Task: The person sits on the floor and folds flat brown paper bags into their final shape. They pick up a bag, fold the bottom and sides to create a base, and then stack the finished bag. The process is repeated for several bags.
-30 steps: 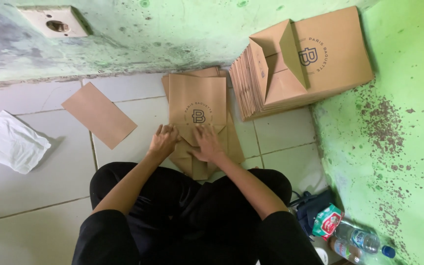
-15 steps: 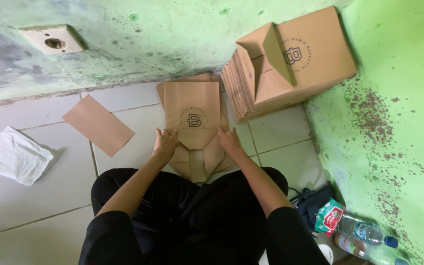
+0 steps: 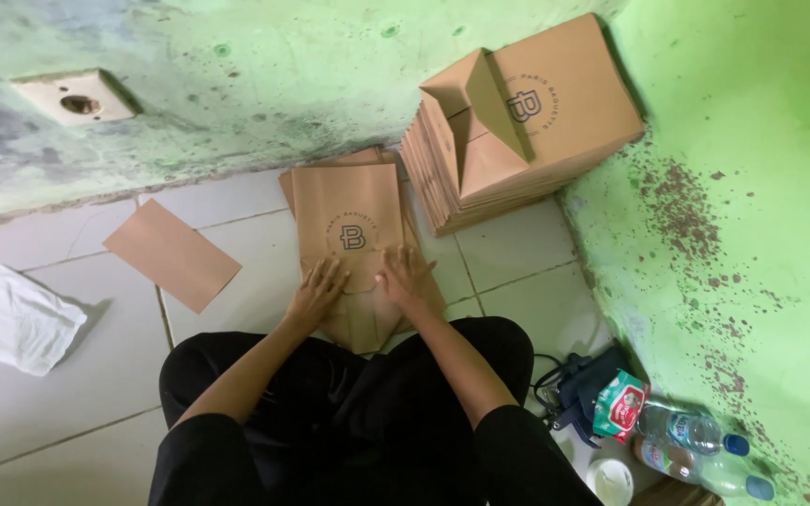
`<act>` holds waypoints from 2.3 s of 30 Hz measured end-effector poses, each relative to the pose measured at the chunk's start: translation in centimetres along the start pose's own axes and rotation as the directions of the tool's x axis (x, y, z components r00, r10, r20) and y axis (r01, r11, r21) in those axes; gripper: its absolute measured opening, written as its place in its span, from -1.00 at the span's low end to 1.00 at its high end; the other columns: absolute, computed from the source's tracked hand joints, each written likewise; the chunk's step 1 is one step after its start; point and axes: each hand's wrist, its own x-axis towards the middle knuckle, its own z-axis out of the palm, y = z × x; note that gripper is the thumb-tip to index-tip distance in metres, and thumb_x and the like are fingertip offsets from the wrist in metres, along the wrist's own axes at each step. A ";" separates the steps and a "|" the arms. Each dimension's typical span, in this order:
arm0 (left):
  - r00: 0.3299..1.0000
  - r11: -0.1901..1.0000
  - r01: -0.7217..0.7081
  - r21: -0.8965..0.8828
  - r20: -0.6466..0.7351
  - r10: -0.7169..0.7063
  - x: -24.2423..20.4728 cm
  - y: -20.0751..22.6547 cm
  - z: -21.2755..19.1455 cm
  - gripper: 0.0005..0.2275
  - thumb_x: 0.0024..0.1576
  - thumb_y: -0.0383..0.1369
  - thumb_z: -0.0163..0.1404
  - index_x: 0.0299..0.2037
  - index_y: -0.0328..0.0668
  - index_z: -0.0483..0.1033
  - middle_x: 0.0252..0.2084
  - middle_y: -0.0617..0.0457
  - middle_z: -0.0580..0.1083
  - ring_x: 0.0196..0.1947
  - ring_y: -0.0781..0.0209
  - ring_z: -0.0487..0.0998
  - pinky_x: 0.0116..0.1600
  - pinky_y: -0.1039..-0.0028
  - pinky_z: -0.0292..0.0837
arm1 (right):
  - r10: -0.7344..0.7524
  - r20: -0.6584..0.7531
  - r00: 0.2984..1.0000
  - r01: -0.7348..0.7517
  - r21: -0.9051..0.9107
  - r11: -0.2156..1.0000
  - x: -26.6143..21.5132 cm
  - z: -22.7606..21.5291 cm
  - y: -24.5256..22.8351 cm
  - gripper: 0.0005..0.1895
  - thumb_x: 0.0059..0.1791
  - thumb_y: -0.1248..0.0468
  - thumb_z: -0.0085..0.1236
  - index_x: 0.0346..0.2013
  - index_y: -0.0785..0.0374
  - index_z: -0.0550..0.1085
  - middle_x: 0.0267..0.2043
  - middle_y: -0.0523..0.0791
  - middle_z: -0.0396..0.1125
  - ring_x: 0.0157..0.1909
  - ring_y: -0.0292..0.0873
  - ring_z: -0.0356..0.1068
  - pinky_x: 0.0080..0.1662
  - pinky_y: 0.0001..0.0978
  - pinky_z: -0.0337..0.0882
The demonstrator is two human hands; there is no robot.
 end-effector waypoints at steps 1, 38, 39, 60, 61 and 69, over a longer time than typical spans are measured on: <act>0.999 0.992 -0.018 -0.128 -0.029 0.014 -0.3 -0.2 -0.3 -0.41 0.16 -0.32 0.00 0.46 0.14 0.17 0.52 -0.17 0.11 0.45 -0.38 0.15 0.33 0.00 0.33 | -0.021 -0.090 0.996 0.018 -0.029 0.999 -0.5 0.0 -0.3 -0.32 0.14 -0.18 -0.24 0.51 -0.03 0.06 0.51 0.10 0.03 0.53 0.22 -0.05 0.27 0.65 -0.09; 0.945 0.971 0.049 -0.232 0.325 0.030 -3.7 0.7 -10.0 -0.29 -0.20 -0.06 0.32 0.16 0.09 0.26 0.45 0.05 0.15 0.49 0.01 0.09 0.48 -0.24 -0.01 | -0.684 -0.001 0.729 0.656 -0.284 0.699 -5.9 -1.1 1.6 -0.18 -0.25 -0.36 0.15 0.18 -0.05 0.39 0.47 0.03 0.05 0.48 0.28 0.00 0.17 0.32 0.33; 0.944 0.971 0.054 -0.234 0.330 0.027 -3.6 0.5 -10.0 -0.29 -0.20 -0.06 0.32 0.16 0.09 0.26 0.45 0.05 0.15 0.49 0.01 0.09 0.48 -0.24 -0.01 | -0.688 0.003 0.726 0.661 -0.280 0.696 -5.5 -1.8 1.6 -0.18 -0.25 -0.36 0.15 0.18 -0.05 0.39 0.47 0.03 0.05 0.48 0.28 0.00 0.17 0.32 0.33; 0.993 0.907 0.119 -0.405 0.032 -0.116 -1.4 -1.6 -8.9 -0.66 -0.22 -0.15 0.11 -0.19 0.21 0.69 0.61 -0.01 -0.02 0.58 -0.19 -0.05 0.49 -0.10 -0.02 | -0.529 -0.210 0.822 0.569 0.313 0.760 -3.1 -6.2 2.0 -0.72 -0.43 0.30 0.43 -0.46 0.17 0.59 0.53 0.02 -0.03 0.56 0.37 -0.22 0.48 0.06 -0.04; 0.993 0.897 0.115 -0.427 0.060 -0.098 -1.4 -1.7 -7.9 -0.63 -0.24 -0.12 0.14 -0.16 0.23 0.68 0.62 0.06 -0.03 0.58 -0.13 -0.04 0.50 -0.14 -0.07 | -0.535 -0.165 0.829 0.555 0.370 0.745 -2.6 -5.5 2.3 -0.69 -0.44 0.27 0.43 -0.43 0.14 0.57 0.42 -0.04 0.12 0.52 0.31 -0.07 0.46 0.02 0.04; 0.991 0.818 0.130 -0.560 0.047 -0.125 -0.5 -1.9 -7.1 -0.31 -0.26 -0.07 0.20 0.18 0.11 0.39 0.48 0.09 0.22 0.34 0.01 0.37 0.51 -0.05 0.01 | -0.522 -0.105 0.846 0.474 0.597 0.648 -0.8 -4.1 3.0 -0.42 -0.40 0.14 0.43 -0.23 0.06 0.30 0.06 -0.16 0.21 0.08 0.11 0.39 0.02 -0.03 0.40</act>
